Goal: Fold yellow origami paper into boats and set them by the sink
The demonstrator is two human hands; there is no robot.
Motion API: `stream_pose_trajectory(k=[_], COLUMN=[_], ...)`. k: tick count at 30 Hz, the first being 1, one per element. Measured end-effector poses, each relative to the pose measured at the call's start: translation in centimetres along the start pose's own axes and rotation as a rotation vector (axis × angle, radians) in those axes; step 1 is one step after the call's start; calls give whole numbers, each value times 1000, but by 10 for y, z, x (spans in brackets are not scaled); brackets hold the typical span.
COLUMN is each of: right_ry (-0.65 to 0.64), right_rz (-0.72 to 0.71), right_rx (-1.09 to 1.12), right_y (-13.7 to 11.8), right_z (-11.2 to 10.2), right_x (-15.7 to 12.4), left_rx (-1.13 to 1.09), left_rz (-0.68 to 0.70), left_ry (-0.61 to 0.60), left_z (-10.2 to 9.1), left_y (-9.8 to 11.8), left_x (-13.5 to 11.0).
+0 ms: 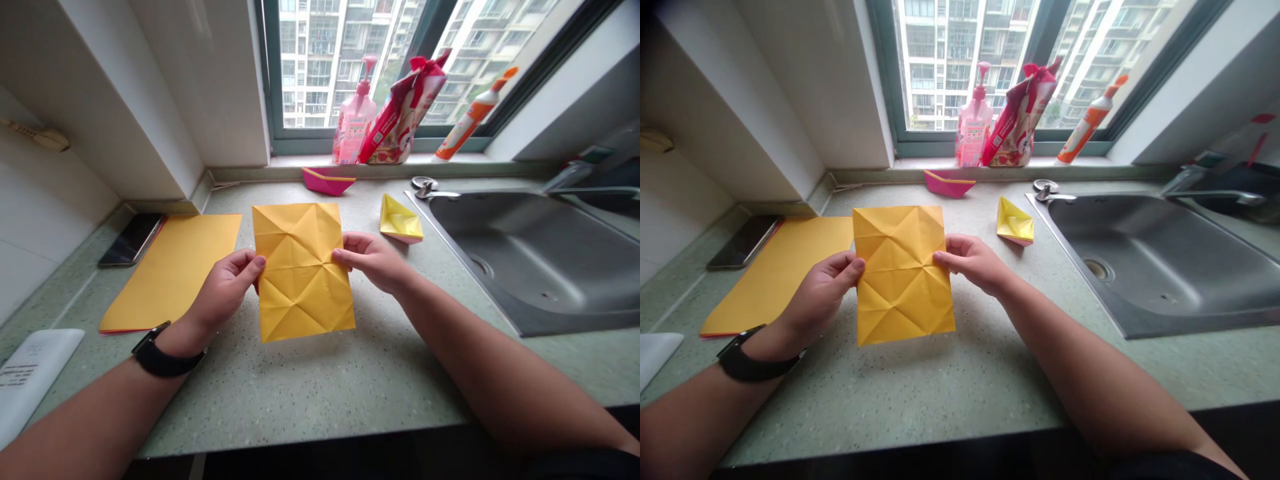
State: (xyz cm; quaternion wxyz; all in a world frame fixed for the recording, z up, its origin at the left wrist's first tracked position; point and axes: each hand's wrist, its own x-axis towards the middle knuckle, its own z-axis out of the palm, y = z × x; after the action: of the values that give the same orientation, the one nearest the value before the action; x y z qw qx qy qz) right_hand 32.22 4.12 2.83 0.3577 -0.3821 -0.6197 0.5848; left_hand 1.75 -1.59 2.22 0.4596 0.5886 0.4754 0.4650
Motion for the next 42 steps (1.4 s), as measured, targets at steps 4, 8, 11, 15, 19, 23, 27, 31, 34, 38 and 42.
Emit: stream_pose_trajectory(k=[4,8,11,15,19,23,27,31,34,38,42], right_ry=[96,89,-11,66,164,-42,-99,-208,-258,-280,-293], right_rz=[173,225,259,191,-163,-454,-474,-478,-487,-448,-436], right_rx=[-87,-70,-82,-436,-757,-809,-900,-857,-856,-926,-923], right_y=[12,22,25,27,28,31,34,33,30,29,29], right_z=[-5,-12,-17,-22,-23,-18,-16,-19,-18,-16,-20], right_x=[10,15,15,12,9,8,10,12,11,8,8], left_rx=[136,402,570,672,579,572,630,649,658,649,638], left_rz=[-4,214,345,366,290,248,287,341,333,316,329], left_ry=[17,-119,-145,-62,-18,-22,-63,-173,-218,-251,-284], left_z=[0,-2,-5,-8,-11,-12,-13,-15,-15,-14,-14], left_y=[-9,-11,-9,-7,-13,-17,-16,-16,-17,-17,-19], left_x=[7,8,7,9,13,15,14,13,14,13,14])
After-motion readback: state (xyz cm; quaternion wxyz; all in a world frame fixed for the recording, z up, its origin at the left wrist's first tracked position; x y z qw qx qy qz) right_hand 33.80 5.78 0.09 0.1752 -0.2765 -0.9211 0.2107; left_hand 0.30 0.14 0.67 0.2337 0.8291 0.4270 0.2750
